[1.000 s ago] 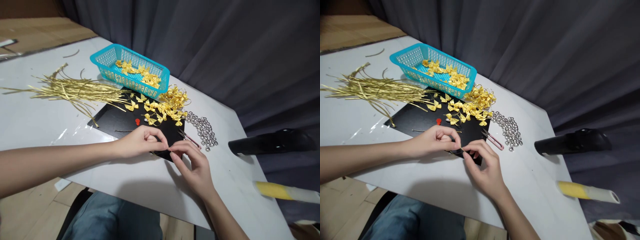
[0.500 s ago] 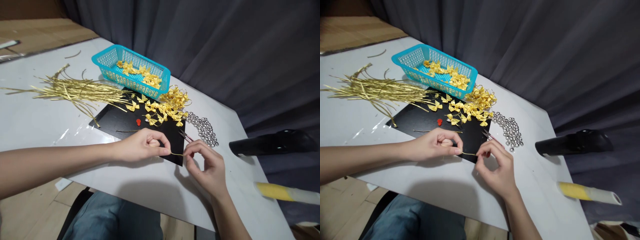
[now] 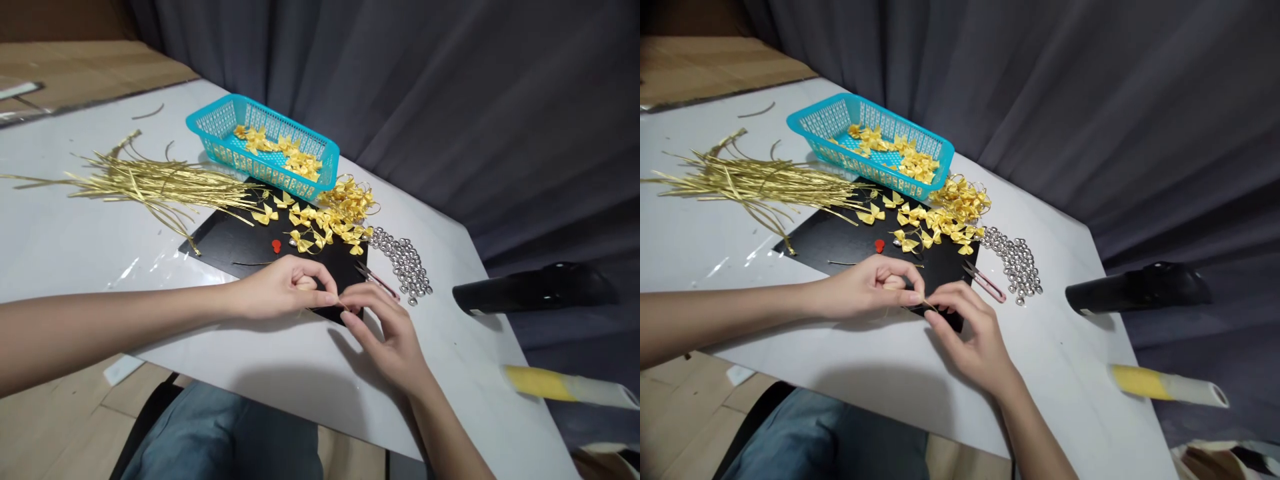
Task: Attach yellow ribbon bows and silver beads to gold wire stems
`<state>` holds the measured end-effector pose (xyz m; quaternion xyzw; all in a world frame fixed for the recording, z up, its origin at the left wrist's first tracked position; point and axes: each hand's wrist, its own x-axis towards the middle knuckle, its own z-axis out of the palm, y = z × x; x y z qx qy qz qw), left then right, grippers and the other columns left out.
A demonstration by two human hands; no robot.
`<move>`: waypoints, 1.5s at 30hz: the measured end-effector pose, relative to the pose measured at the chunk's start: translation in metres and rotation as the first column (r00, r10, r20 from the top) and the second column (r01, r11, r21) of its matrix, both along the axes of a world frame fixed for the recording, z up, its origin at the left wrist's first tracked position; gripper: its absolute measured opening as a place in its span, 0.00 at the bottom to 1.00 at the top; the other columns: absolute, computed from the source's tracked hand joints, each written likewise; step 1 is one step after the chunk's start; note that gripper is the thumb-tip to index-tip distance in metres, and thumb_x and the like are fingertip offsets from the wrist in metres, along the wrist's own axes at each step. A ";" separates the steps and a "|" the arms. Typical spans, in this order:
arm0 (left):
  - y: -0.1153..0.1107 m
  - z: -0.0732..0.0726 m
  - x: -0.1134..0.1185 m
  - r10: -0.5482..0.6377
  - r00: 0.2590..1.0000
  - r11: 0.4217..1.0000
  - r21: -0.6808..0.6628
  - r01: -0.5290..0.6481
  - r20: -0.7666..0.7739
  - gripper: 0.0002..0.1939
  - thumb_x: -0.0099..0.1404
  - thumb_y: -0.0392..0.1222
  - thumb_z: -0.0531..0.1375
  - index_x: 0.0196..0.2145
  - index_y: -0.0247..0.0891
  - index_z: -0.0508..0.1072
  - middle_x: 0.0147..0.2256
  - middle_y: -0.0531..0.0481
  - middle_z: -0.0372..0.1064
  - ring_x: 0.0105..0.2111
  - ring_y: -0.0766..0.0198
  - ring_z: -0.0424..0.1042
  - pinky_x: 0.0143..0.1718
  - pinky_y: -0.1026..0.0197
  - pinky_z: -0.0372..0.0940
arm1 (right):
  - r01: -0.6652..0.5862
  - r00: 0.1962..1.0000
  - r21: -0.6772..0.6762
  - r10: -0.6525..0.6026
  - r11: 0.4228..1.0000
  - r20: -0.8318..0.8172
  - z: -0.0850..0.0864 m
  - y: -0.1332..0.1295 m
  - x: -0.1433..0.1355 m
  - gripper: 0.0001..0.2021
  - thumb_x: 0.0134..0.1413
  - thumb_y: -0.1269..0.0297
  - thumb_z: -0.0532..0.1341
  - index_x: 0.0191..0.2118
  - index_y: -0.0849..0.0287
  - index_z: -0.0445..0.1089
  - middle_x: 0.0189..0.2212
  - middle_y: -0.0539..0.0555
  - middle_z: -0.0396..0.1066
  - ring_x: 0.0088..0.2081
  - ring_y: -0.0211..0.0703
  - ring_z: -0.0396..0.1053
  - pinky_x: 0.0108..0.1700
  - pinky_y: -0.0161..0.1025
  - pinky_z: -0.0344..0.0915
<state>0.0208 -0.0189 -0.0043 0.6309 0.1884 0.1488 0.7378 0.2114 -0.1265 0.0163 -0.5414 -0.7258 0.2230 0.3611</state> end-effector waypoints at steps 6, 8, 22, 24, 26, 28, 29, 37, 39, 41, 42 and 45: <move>0.000 0.001 0.000 0.002 1.000 1.000 -0.011 -0.002 0.013 0.18 0.61 0.54 0.64 0.34 0.33 0.71 0.16 0.65 0.43 0.17 0.74 0.41 0.18 0.69 0.39 | -0.059 0.998 0.038 0.058 0.998 0.022 0.005 -0.001 0.010 0.08 0.60 0.75 0.58 0.36 0.55 0.71 0.32 0.53 0.74 0.35 0.43 0.71 0.38 0.41 0.68; -0.001 0.002 0.001 -0.002 1.000 1.000 -0.021 0.002 0.017 0.18 0.61 0.54 0.64 0.34 0.33 0.71 0.16 0.65 0.43 0.17 0.74 0.41 0.18 0.69 0.40 | -0.073 0.997 0.064 0.071 0.995 0.035 0.008 -0.002 0.014 0.08 0.59 0.77 0.59 0.35 0.56 0.70 0.32 0.53 0.73 0.34 0.42 0.72 0.37 0.40 0.68; -0.006 0.006 -0.007 -0.419 0.907 0.904 -0.073 0.421 0.041 0.14 0.61 0.47 0.65 0.34 0.31 0.76 0.15 0.63 0.44 0.16 0.74 0.41 0.17 0.67 0.38 | -0.078 0.972 -0.140 0.107 0.987 0.211 -0.017 0.004 -0.004 0.11 0.59 0.68 0.62 0.47 0.54 0.68 0.45 0.58 0.67 0.49 0.50 0.66 0.49 0.48 0.65; -0.006 0.007 -0.006 -0.426 0.904 0.901 -0.072 0.427 0.029 0.14 0.61 0.48 0.65 0.35 0.31 0.76 0.15 0.63 0.42 0.17 0.74 0.41 0.17 0.67 0.38 | -0.065 0.969 -0.174 0.104 0.983 0.224 -0.022 0.004 -0.008 0.07 0.61 0.69 0.60 0.44 0.54 0.67 0.44 0.57 0.66 0.48 0.50 0.65 0.49 0.48 0.65; -0.005 0.008 -0.007 -0.430 0.902 0.900 -0.071 0.431 0.019 0.13 0.61 0.46 0.65 0.34 0.31 0.76 0.16 0.63 0.41 0.17 0.74 0.40 0.17 0.67 0.38 | -0.060 0.966 -0.185 0.104 0.981 0.239 -0.023 0.004 -0.008 0.04 0.62 0.70 0.57 0.40 0.54 0.66 0.42 0.56 0.66 0.46 0.49 0.64 0.47 0.48 0.64; -0.005 0.009 -0.007 -0.446 0.895 0.892 -0.075 0.445 0.005 0.11 0.61 0.45 0.65 0.33 0.32 0.77 0.17 0.63 0.40 0.18 0.73 0.40 0.18 0.66 0.38 | -0.065 0.962 -0.198 0.114 0.978 0.249 -0.022 0.004 -0.007 0.03 0.64 0.70 0.56 0.39 0.54 0.65 0.41 0.55 0.66 0.44 0.48 0.64 0.47 0.47 0.63; -0.004 0.009 -0.008 -0.464 0.886 0.883 -0.079 0.463 0.000 0.10 0.61 0.44 0.65 0.33 0.33 0.77 0.17 0.62 0.41 0.18 0.73 0.40 0.18 0.66 0.38 | -0.069 0.960 -0.206 0.121 0.976 0.253 -0.020 0.004 -0.007 0.04 0.65 0.70 0.55 0.39 0.54 0.65 0.41 0.55 0.66 0.44 0.48 0.64 0.47 0.47 0.63; 0.007 0.011 -0.011 -0.685 0.728 0.719 -0.130 0.683 0.034 0.10 0.59 0.45 0.68 0.32 0.35 0.80 0.17 0.54 0.59 0.17 0.72 0.52 0.18 0.66 0.47 | -0.133 0.939 -0.250 0.203 0.959 0.278 -0.010 0.004 -0.001 0.02 0.65 0.67 0.58 0.39 0.54 0.67 0.39 0.54 0.67 0.43 0.46 0.65 0.48 0.46 0.62; 0.011 0.012 -0.011 -0.719 0.695 0.683 -0.151 0.715 0.036 0.16 0.55 0.52 0.70 0.33 0.35 0.81 0.23 0.48 0.69 0.17 0.71 0.58 0.17 0.66 0.50 | -0.152 0.937 -0.257 0.222 0.954 0.269 -0.008 0.004 0.001 0.03 0.63 0.69 0.59 0.39 0.55 0.68 0.38 0.53 0.68 0.42 0.45 0.66 0.46 0.44 0.63; 0.015 0.012 -0.011 -0.734 0.679 0.671 -0.134 0.729 0.013 0.20 0.54 0.56 0.69 0.37 0.36 0.82 0.29 0.46 0.74 0.15 0.73 0.56 0.15 0.66 0.49 | -0.161 0.938 -0.266 0.231 0.951 0.260 -0.005 0.004 0.003 0.04 0.61 0.72 0.60 0.38 0.56 0.69 0.37 0.53 0.68 0.41 0.44 0.66 0.44 0.42 0.63; 0.017 0.012 -0.012 -0.731 0.682 0.678 -0.121 0.726 -0.003 0.21 0.56 0.56 0.68 0.40 0.37 0.81 0.32 0.45 0.75 0.14 0.74 0.54 0.15 0.66 0.48 | -0.160 0.938 -0.273 0.232 0.949 0.256 -0.004 0.003 0.004 0.05 0.60 0.73 0.60 0.37 0.56 0.69 0.37 0.52 0.69 0.41 0.44 0.66 0.44 0.42 0.63; 0.028 0.014 -0.013 -0.696 0.717 0.716 -0.088 0.692 -0.026 0.20 0.60 0.53 0.66 0.45 0.39 0.80 0.44 0.43 0.74 0.17 0.75 0.58 0.15 0.68 0.53 | -0.151 0.940 -0.306 0.232 0.940 0.251 0.000 0.002 0.010 0.05 0.58 0.74 0.61 0.35 0.57 0.71 0.35 0.52 0.70 0.40 0.43 0.67 0.43 0.40 0.62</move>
